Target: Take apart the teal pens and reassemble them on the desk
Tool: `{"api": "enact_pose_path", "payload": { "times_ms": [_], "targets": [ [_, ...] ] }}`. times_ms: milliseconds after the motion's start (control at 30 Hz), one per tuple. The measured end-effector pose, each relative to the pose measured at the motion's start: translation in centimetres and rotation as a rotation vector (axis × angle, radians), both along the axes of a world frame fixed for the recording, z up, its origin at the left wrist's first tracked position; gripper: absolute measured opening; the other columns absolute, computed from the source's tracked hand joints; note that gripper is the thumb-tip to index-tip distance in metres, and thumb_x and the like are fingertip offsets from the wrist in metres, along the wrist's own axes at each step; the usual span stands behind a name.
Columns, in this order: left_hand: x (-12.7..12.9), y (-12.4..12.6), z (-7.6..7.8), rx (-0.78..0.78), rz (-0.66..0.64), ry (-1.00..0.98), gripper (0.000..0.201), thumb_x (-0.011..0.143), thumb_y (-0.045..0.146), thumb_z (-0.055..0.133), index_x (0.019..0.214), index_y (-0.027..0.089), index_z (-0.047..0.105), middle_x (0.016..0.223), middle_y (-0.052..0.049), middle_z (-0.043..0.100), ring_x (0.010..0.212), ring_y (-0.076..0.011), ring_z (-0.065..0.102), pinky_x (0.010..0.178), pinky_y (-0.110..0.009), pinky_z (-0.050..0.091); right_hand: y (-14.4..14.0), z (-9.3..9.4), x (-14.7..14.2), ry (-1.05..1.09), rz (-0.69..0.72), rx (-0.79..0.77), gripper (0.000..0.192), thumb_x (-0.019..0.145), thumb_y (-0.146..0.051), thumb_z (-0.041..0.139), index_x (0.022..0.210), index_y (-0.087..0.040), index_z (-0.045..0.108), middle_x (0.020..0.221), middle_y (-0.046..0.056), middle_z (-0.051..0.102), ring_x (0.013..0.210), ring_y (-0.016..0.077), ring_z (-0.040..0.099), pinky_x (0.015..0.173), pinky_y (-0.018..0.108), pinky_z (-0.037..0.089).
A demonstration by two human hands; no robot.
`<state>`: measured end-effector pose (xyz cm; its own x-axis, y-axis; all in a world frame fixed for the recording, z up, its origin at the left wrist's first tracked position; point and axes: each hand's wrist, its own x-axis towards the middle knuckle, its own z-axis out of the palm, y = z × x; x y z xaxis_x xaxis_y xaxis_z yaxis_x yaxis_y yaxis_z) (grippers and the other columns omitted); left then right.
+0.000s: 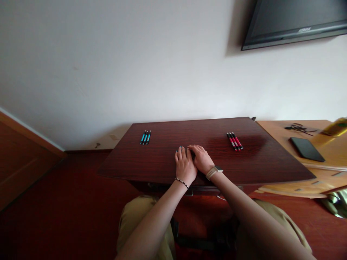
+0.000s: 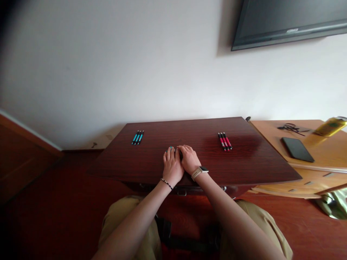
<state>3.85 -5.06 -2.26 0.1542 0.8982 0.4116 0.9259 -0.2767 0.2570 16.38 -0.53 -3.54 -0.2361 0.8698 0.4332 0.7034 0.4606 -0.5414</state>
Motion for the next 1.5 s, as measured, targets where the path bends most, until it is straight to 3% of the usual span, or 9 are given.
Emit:
{"api": "enact_pose_path", "payload": {
  "times_ms": [267,467,1000,1267,1500],
  "targets": [
    [-0.1,0.2,-0.2,-0.019,-0.008,-0.004,0.048,0.101,0.016,0.039,0.147,0.006,0.05,0.156,-0.025,0.051,0.155,-0.0357,0.035,0.127,-0.06,0.026,0.2,0.3,-0.3,-0.001,0.018,-0.042,0.051,0.09,-0.001,0.045,0.131,-0.02,0.069,0.132,0.012,0.072,0.131,0.0254,0.058,0.113,0.043,0.046],
    [-0.1,0.3,-0.3,-0.004,-0.022,-0.012,0.049,0.099,0.014,0.04,0.148,0.011,0.049,0.153,-0.022,0.055,0.152,-0.0348,0.04,0.126,-0.061,0.027,0.3,0.4,-0.3,0.039,0.04,-0.025,0.051,0.09,-0.001,0.048,0.129,-0.023,0.07,0.127,0.009,0.074,0.123,0.0231,0.064,0.109,0.04,0.049],
    [0.0,0.0,0.4,-0.011,-0.062,-0.041,0.037,0.1,0.016,0.044,0.135,0.012,0.056,0.144,-0.02,0.059,0.147,-0.0331,0.044,0.127,-0.057,0.025,0.8,0.3,-0.1,0.047,-0.032,0.038,0.05,0.09,-0.003,0.047,0.133,-0.022,0.066,0.135,0.012,0.068,0.13,0.0281,0.057,0.113,0.047,0.045],
    [-0.6,-0.1,0.9,0.009,-0.018,-0.208,0.03,0.092,0.012,0.059,0.121,0.02,0.058,0.128,-0.012,0.065,0.128,-0.0296,0.055,0.117,-0.051,0.038,2.6,-0.4,0.3,-0.108,0.063,-0.05,0.057,0.091,-0.005,0.05,0.141,-0.028,0.065,0.157,0.005,0.056,0.151,0.0268,0.041,0.122,0.053,0.035],
    [-1.1,0.3,0.8,0.066,-0.066,-0.447,0.019,0.093,0.007,0.059,0.103,0.023,0.058,0.11,-0.006,0.067,0.11,-0.0244,0.061,0.102,-0.043,0.048,2.3,-0.1,-0.3,-0.209,0.01,-0.129,0.045,0.103,-0.025,0.05,0.146,-0.028,0.063,0.155,0.004,0.058,0.15,0.0278,0.041,0.123,0.05,0.033]
  ]
}}
